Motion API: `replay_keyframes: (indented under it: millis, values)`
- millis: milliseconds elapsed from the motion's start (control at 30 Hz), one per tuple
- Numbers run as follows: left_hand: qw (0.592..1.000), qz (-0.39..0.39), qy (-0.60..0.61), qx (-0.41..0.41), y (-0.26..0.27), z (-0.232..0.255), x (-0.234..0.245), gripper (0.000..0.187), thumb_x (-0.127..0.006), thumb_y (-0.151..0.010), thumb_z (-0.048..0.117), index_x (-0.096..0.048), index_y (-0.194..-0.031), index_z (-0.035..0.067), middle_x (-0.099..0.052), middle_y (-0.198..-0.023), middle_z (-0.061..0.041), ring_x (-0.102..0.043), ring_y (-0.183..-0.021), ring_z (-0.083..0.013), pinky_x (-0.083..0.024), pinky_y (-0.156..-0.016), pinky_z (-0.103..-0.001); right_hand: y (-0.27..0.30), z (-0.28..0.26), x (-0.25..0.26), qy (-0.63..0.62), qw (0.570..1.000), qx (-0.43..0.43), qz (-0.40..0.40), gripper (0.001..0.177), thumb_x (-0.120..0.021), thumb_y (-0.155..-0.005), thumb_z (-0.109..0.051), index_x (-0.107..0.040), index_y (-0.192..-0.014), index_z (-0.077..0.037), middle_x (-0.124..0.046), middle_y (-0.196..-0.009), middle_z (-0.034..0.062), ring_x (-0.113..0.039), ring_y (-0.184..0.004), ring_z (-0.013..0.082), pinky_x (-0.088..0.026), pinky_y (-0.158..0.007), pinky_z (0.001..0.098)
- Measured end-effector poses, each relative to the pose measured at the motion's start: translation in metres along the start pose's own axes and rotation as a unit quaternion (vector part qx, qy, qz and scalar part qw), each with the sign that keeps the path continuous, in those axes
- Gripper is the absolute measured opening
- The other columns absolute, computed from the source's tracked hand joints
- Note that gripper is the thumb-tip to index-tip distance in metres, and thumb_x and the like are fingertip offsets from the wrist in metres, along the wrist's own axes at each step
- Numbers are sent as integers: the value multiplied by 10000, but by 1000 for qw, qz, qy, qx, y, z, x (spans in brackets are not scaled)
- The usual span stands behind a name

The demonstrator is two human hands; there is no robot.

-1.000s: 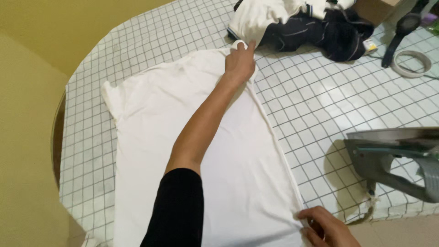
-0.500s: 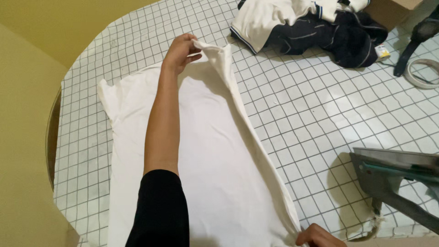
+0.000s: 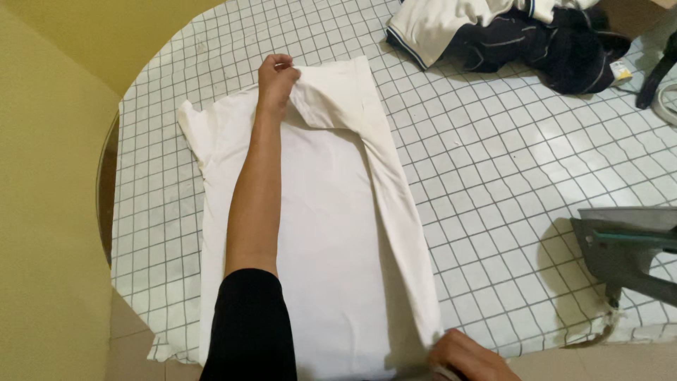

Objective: The person irons a white shirt laid out on a checkered ironing board. They smooth the fabric with one hand while moving the iron with the other, then fold the shirt in half and iron the folded edges before folding it again.

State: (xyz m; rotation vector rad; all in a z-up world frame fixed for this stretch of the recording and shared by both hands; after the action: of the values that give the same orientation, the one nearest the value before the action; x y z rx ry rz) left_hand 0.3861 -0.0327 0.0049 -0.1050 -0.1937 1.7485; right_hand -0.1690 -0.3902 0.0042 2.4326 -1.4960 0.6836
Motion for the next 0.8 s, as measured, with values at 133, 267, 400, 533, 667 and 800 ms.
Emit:
replay_keyframes:
  millis: [133, 267, 400, 533, 667, 800]
  values:
    - [993, 93, -50, 54, 10, -10, 42, 367, -719, -747, -56, -647, -1095, 35, -685, -991, -92, -659, -836, -166, -543, -726, -301, -22, -5, -54, 18, 964, -114, -241, 201, -657, -1001, -258, -650, -1071, -70, -641, -1040, 86, -707, -1000, 217, -571, -896, 369]
    - [988, 79, -130, 18, -3, 17, 45, 358, -741, -748, -36, -663, -1082, 65, -691, -1048, -69, -679, -907, -156, -570, -794, -293, -37, -33, -50, -33, 979, -76, -186, 137, -670, -980, -158, -647, -1086, -73, -661, -1064, 81, -716, -1030, 220, -564, -889, 405]
    - [982, 103, -155, 2, 3, 19, 57, 347, -744, -740, -24, -677, -1062, 85, -702, -1069, -54, -689, -958, -170, -580, -825, -285, -33, -43, -53, 7, 967, -169, -193, 182, -623, -914, -72, -626, -1094, -103, -636, -1067, 60, -682, -986, 234, -551, -857, 412]
    - [974, 90, -189, -88, -8, 35, 53, 371, -739, -795, 1, -660, -1153, 59, -681, -1163, -124, -667, -1067, -236, -569, -882, -339, -48, -69, -46, -19, 969, -146, -200, 108, -628, -933, -92, -633, -1038, -70, -637, -1041, 82, -700, -968, 243, -558, -853, 392]
    - [947, 83, -307, -45, 26, 22, 65, 512, -746, -856, 114, -533, -1317, 44, -523, -1329, -201, -652, -1114, -309, -555, -946, -383, -44, -86, -53, 2, 961, -153, -230, 265, -623, -910, -87, -618, -1174, -93, -618, -1164, 45, -685, -995, 261, -537, -862, 388]
    - [906, -23, -376, -193, 122, 58, 37, 531, -851, -942, 177, -545, -1355, 41, -492, -1378, -240, -518, -1259, -403, -475, -1041, -449, -39, -92, -54, 18, 961, -98, -258, 347, -635, -916, -101, -607, -1262, -101, -622, -1146, 88, -663, -994, 302, -522, -846, 407]
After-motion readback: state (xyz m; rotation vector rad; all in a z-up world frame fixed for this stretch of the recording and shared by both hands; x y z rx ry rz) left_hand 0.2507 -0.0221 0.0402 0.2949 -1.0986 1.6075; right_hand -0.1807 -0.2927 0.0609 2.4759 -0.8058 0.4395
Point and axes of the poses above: each hand's wrist, its own y-axis away from the middle knuckle, its own x-axis out of the back of the hand, z = x × y, the point moved 7 cm from there along -y, towards the middle knuckle
